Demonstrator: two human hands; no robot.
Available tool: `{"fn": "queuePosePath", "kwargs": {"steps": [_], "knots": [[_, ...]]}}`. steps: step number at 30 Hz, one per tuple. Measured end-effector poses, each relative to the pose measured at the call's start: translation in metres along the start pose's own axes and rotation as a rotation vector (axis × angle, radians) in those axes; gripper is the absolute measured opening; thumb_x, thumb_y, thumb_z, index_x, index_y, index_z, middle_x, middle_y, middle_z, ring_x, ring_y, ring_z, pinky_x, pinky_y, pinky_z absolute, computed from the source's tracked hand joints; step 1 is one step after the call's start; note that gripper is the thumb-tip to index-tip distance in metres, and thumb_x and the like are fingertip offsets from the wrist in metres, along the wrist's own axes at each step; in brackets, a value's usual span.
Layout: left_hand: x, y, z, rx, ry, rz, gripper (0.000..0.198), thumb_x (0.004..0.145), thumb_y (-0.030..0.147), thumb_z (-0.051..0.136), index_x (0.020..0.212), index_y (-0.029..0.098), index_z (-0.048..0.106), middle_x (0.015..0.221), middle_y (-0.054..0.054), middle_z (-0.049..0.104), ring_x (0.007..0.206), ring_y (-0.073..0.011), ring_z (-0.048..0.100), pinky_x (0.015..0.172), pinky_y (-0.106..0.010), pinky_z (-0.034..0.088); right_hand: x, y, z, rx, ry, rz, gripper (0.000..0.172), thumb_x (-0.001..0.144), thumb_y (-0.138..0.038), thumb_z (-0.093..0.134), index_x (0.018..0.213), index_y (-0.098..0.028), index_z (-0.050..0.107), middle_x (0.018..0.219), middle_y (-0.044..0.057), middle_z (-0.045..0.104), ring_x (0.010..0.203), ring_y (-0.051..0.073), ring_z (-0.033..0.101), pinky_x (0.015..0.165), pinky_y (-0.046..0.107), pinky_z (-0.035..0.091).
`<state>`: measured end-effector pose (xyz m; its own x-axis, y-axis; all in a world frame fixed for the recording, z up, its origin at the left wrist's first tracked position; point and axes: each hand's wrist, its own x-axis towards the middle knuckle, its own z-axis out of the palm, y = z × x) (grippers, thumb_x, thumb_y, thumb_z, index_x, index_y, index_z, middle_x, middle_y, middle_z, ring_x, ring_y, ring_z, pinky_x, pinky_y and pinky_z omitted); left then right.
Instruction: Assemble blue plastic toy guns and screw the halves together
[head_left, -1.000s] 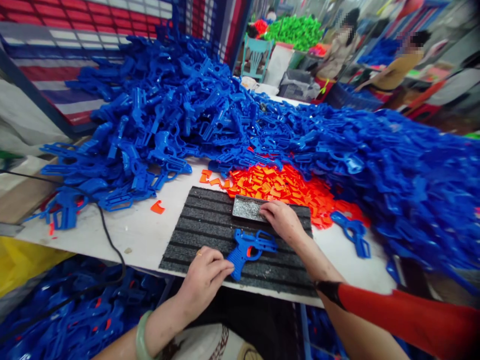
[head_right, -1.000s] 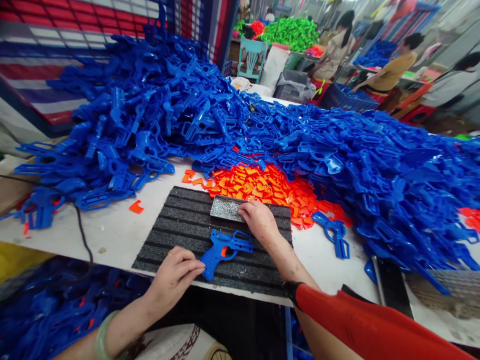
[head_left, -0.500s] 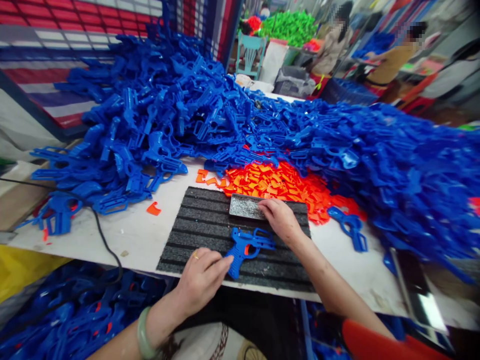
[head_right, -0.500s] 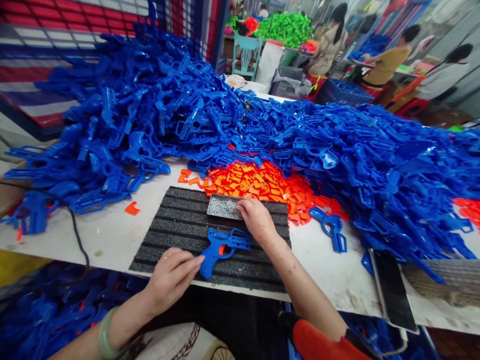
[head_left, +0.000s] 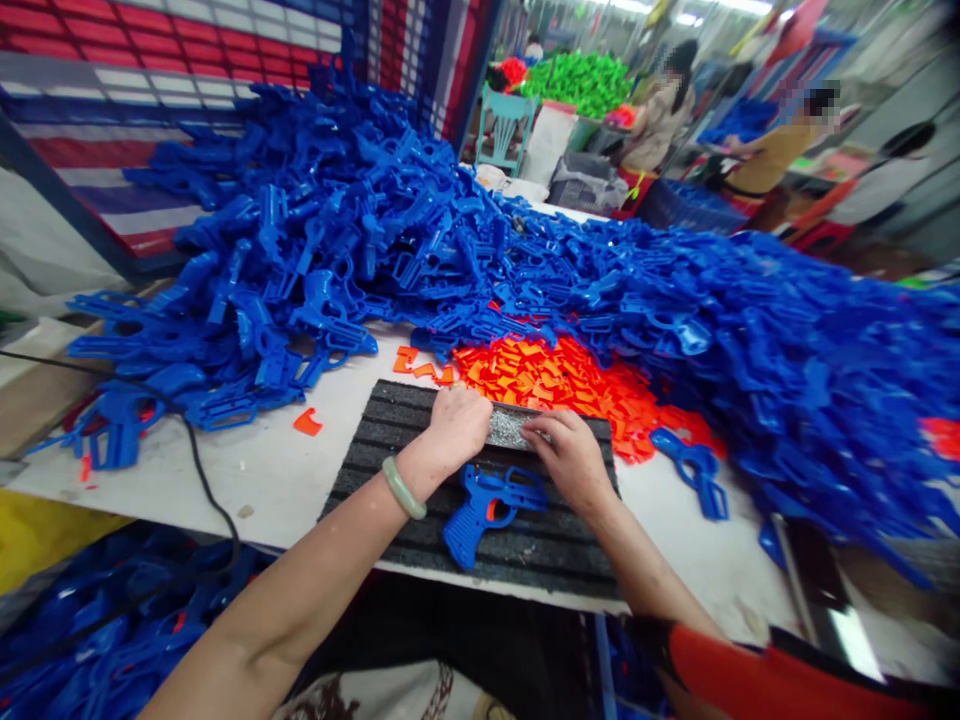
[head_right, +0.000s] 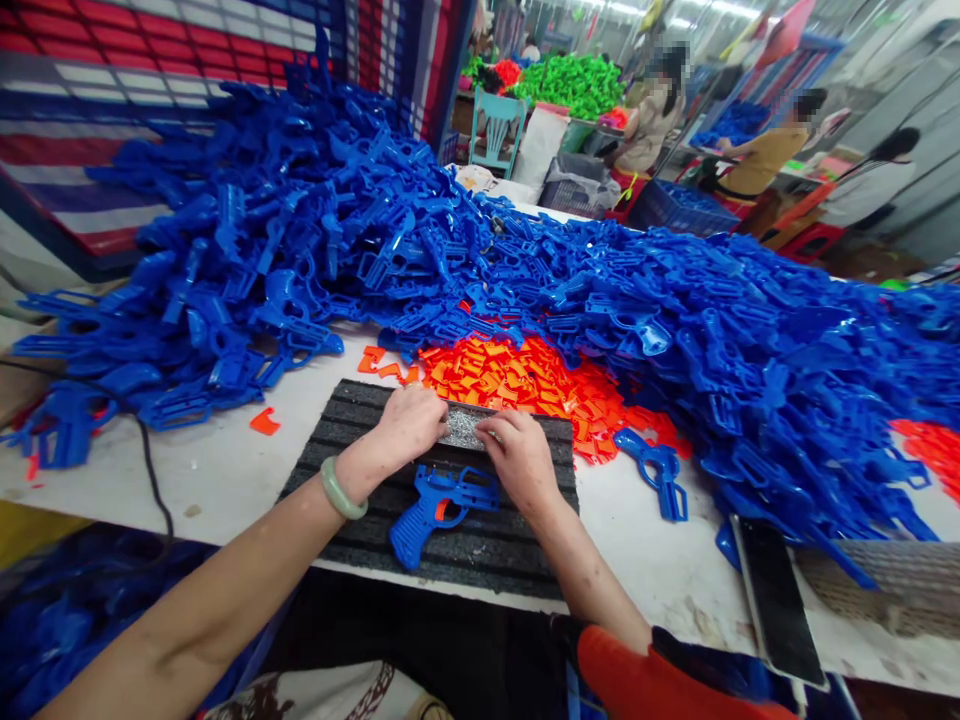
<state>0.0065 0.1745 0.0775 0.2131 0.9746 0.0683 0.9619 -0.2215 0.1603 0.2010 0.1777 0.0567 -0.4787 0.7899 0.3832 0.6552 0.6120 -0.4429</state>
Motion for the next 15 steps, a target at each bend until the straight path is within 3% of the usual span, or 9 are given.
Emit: {"fn": "queuePosePath", "kwargs": {"steps": [4,8,15], "knots": [[-0.004,-0.006,0.004,-0.018,0.006,0.021,0.016,0.084,0.026,0.064,0.076,0.016,0.074,0.078,-0.009,0.069,0.086,-0.0254,0.062,0.074,-0.034,0.046,-0.03,-0.003,-0.005,0.243,-0.072,-0.03,0.011,0.09,-0.029,0.061,0.091,-0.024,0.071,0.087,0.004,0.069,0.084,0.018,0.064,0.076,0.032,0.053],[-0.006,-0.007,0.007,-0.034,0.042,0.035,0.019,0.087,0.027,0.061,0.078,0.015,0.072,0.082,-0.009,0.067,0.089,-0.0251,0.06,0.077,-0.035,0.045,-0.048,-0.006,-0.002,0.229,-0.094,-0.087,0.013,0.091,-0.028,0.059,0.095,-0.024,0.071,0.087,0.004,0.067,0.082,0.018,0.061,0.075,0.033,0.053],[-0.009,-0.008,0.011,-0.083,0.115,0.039,0.024,0.094,0.022,0.05,0.081,0.015,0.069,0.085,-0.009,0.066,0.091,-0.0245,0.057,0.079,-0.036,0.043,-0.054,-0.008,0.007,0.214,-0.093,-0.089,0.012,0.09,-0.027,0.061,0.094,-0.023,0.071,0.087,0.005,0.064,0.082,0.018,0.059,0.074,0.034,0.053]]}}
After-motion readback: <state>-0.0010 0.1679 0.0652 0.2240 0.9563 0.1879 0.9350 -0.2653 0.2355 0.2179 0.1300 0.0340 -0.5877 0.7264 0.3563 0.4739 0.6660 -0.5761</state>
